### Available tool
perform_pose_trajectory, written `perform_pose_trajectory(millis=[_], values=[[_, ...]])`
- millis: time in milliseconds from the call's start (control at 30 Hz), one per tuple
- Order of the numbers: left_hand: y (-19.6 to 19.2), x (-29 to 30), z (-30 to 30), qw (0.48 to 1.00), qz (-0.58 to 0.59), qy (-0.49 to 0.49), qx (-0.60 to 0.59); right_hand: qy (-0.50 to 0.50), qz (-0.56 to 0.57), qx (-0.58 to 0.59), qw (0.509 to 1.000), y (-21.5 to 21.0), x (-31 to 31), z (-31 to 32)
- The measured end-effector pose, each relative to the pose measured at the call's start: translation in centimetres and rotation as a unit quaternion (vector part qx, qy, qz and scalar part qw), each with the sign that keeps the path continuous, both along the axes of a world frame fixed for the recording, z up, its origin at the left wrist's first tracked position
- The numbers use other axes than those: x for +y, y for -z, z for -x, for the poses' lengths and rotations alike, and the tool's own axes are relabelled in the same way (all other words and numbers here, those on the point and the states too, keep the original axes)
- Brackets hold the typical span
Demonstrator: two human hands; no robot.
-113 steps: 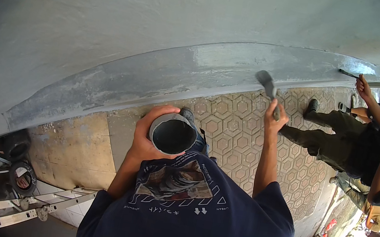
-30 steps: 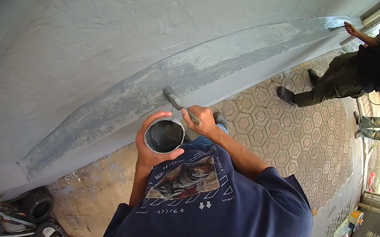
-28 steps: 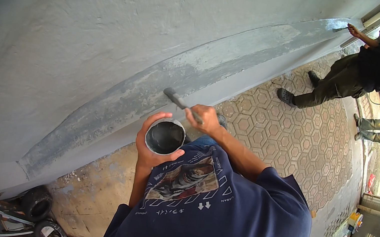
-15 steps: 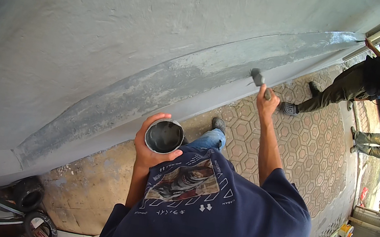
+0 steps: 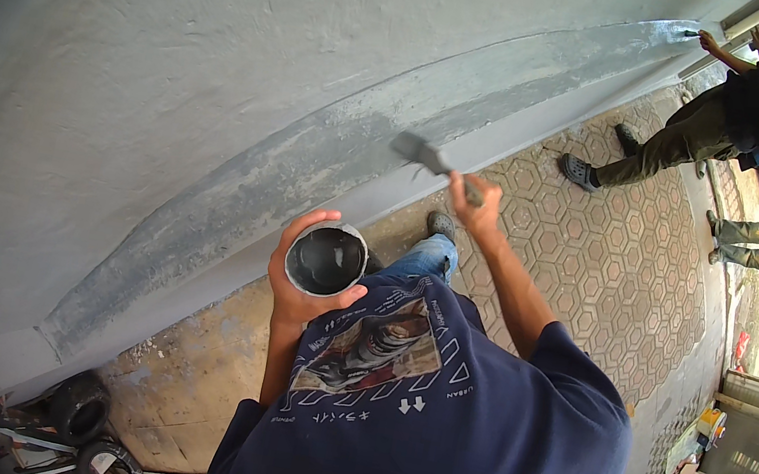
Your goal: The person paints the lower portion of an exterior wall using a paint brush and paint from a paint container.
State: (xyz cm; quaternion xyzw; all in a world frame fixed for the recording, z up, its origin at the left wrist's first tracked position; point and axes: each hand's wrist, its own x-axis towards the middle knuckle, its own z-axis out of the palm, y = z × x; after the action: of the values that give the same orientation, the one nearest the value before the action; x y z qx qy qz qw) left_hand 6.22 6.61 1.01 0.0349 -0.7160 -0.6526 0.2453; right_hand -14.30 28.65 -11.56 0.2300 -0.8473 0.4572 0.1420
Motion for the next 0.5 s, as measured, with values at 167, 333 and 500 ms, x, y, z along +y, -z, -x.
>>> perform_pose_trajectory(millis=[167, 333, 500], values=[[-0.3, -0.3, -0.6, 1.000, -0.009, 0.001, 0.012, 0.171, -0.092, 0.153, 0.969, 0.6, 6.3, 9.3], [0.0, -0.7, -1.3, 1.000, 0.002, -0.011, 0.022, 0.137, -0.167, 0.178, 0.960, 0.3, 1.1, 7.7], [-0.4, -0.4, -1.7, 1.000, -0.016, -0.017, 0.016, -0.073, -0.140, 0.164, 0.974, 1.7, -10.3, -2.0]])
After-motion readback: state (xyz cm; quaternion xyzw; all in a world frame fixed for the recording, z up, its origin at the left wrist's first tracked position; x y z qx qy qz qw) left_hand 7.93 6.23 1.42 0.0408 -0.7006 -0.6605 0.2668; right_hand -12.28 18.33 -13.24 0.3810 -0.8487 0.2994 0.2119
